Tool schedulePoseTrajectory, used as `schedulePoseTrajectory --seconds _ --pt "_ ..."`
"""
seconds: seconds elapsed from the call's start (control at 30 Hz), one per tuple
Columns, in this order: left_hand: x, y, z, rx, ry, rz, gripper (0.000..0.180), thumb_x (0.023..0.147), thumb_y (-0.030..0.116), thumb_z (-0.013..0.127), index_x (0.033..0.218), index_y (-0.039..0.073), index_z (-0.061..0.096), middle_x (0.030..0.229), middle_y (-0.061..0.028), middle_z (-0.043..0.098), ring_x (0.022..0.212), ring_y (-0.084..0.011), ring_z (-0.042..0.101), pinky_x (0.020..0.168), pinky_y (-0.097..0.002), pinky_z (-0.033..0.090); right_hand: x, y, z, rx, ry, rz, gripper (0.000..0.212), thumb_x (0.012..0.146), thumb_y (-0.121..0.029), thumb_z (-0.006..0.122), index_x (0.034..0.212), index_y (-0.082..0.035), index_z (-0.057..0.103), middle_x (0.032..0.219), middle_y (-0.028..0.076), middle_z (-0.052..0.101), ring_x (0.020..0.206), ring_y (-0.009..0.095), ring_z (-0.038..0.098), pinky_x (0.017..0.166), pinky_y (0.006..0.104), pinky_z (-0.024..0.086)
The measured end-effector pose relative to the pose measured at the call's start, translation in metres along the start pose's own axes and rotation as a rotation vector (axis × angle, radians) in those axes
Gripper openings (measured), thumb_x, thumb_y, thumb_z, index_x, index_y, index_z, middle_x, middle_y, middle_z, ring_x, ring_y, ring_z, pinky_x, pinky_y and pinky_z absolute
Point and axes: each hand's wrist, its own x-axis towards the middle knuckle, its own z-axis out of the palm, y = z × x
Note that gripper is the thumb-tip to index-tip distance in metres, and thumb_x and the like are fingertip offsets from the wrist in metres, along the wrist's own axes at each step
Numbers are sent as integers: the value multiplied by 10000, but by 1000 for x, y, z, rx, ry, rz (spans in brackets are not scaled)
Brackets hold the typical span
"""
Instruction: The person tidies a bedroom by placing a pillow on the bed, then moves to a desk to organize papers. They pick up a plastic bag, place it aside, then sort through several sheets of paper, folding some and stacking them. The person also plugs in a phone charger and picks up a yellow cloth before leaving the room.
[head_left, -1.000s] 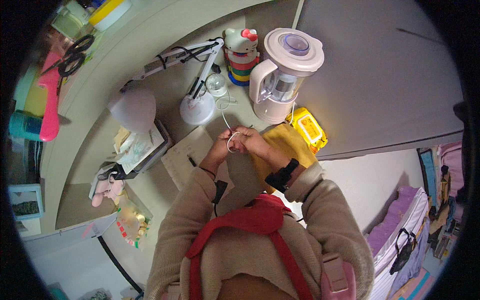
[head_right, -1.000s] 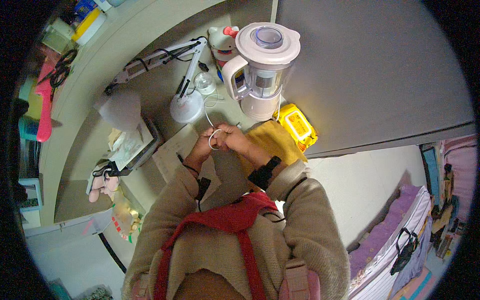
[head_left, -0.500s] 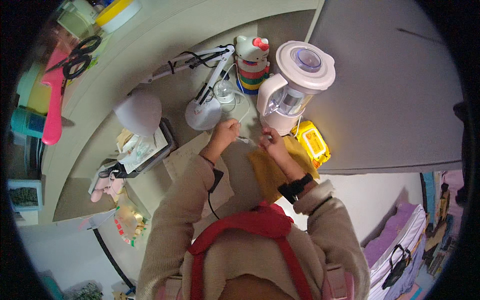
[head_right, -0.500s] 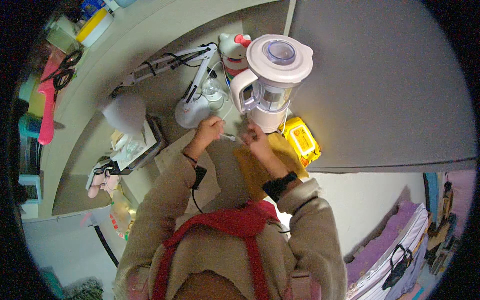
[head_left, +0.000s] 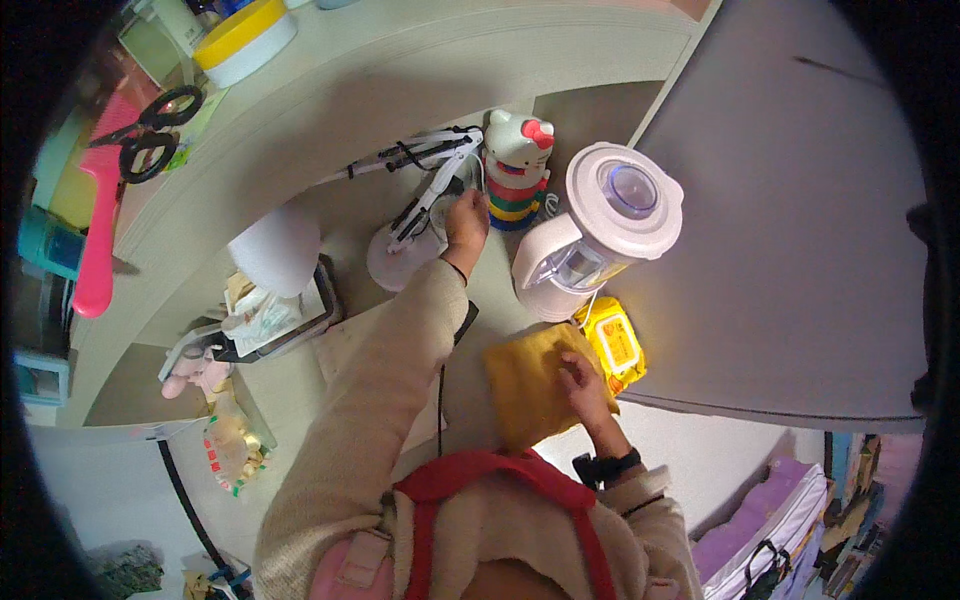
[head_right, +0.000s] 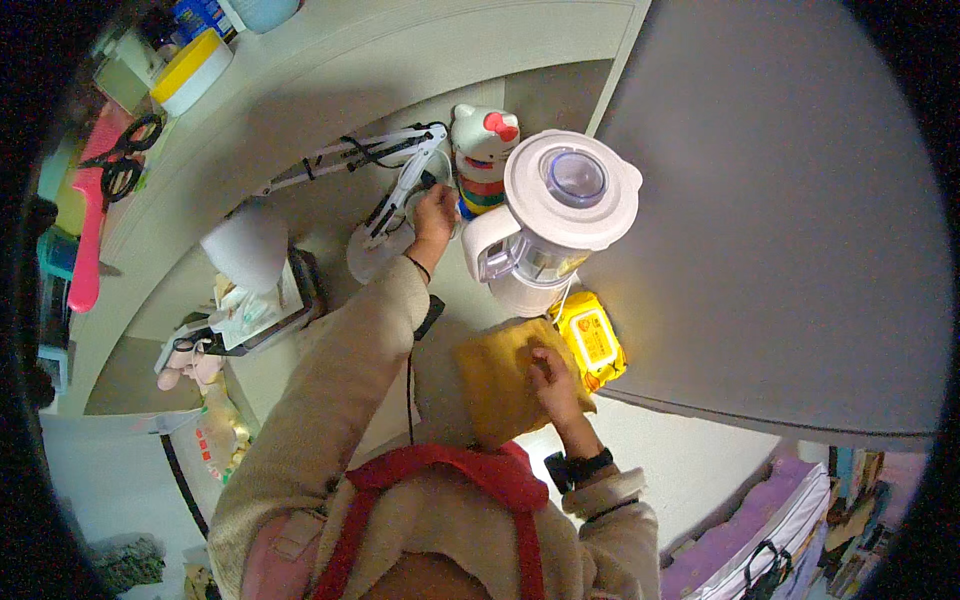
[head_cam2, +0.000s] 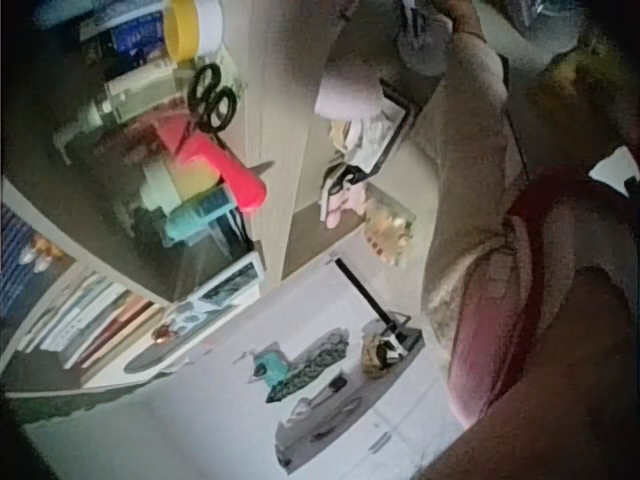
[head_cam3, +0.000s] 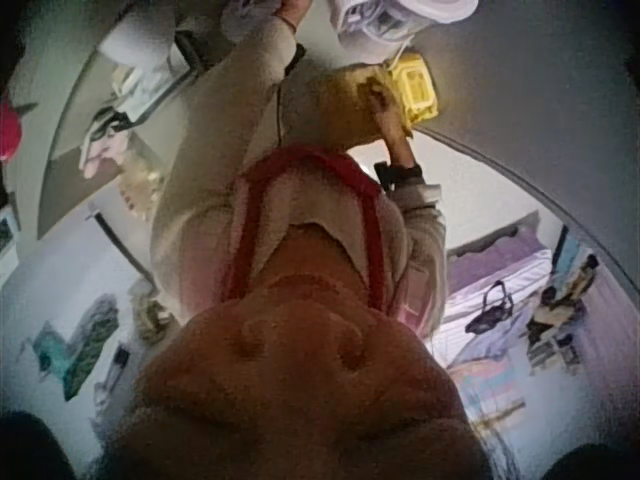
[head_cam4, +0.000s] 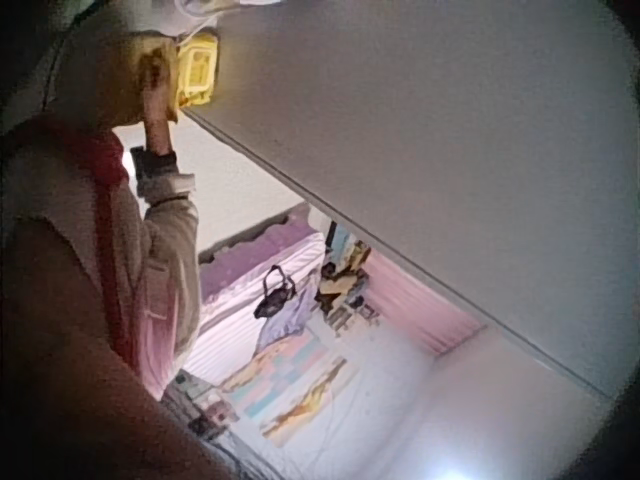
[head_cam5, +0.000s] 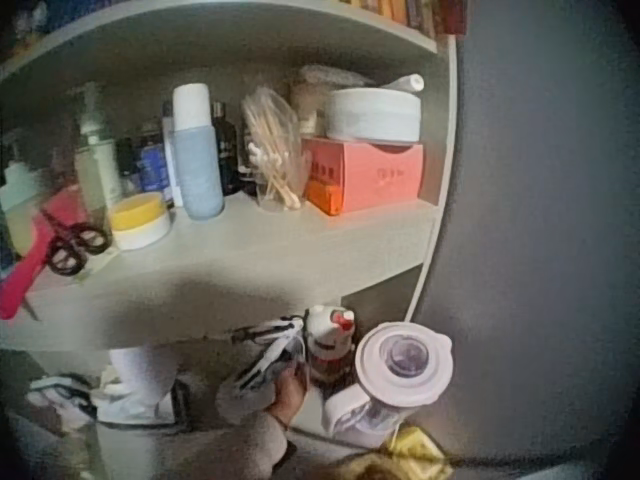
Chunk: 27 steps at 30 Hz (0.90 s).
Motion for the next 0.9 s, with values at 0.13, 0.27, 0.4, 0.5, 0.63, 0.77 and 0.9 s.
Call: schedulePoseTrajectory --seconds 0.13,0.27,0.4,0.5,0.63,0.77,0.9 --pt "17 -26 25 257 -39 -146 251 778 255 484 855 66 631 856 -188 618 850 -378 581 741 -431 459 -10 9 -7 54 4 85 279 792 -48 582 1061 -28 511 979 111 572 907 206 553 775 290 447" --pt "34 -44 42 -92 69 -378 243 740 227 488 819 52 638 887 -207 608 859 -393 573 742 -434 455 -16 16 -9 -29 11 7 275 787 -34 582 1053 -35 512 965 107 565 884 205 558 755 290 454" --pt "46 -38 45 -105 -28 -370 275 751 250 488 800 19 628 848 -219 606 836 -395 573 715 -433 447 -19 18 -6 -8 -22 37 258 781 -20 579 1030 -39 515 945 108 558 873 208 558 735 279 456" --pt "45 -30 45 -94 179 -158 309 785 274 485 800 -9 610 807 -229 603 815 -392 575 704 -431 441 -18 19 -5 62 -43 -14 252 782 -28 576 1027 -40 515 960 115 555 867 219 562 736 288 460" --pt "41 -37 44 -217 133 19 251 833 219 463 1003 77 582 889 -190 611 817 -356 590 696 -385 458 -15 18 -7 -99 -53 -91 250 787 -53 565 1029 -36 509 984 137 548 894 259 549 755 319 453" --pt "35 -48 51 62 -111 -193 269 846 232 451 1028 55 541 936 -193 605 861 -365 572 716 -392 450 -8 13 -7 -125 -65 -164 256 784 -46 554 1033 -28 496 977 160 546 901 306 539 773 347 446" --pt "7 -50 52 47 28 138 213 809 180 480 917 12 556 833 -183 591 785 -331 567 687 -401 451 3 6 -8 -189 -58 -343 235 787 -43 543 1018 -25 506 947 171 555 884 324 543 778 373 445"
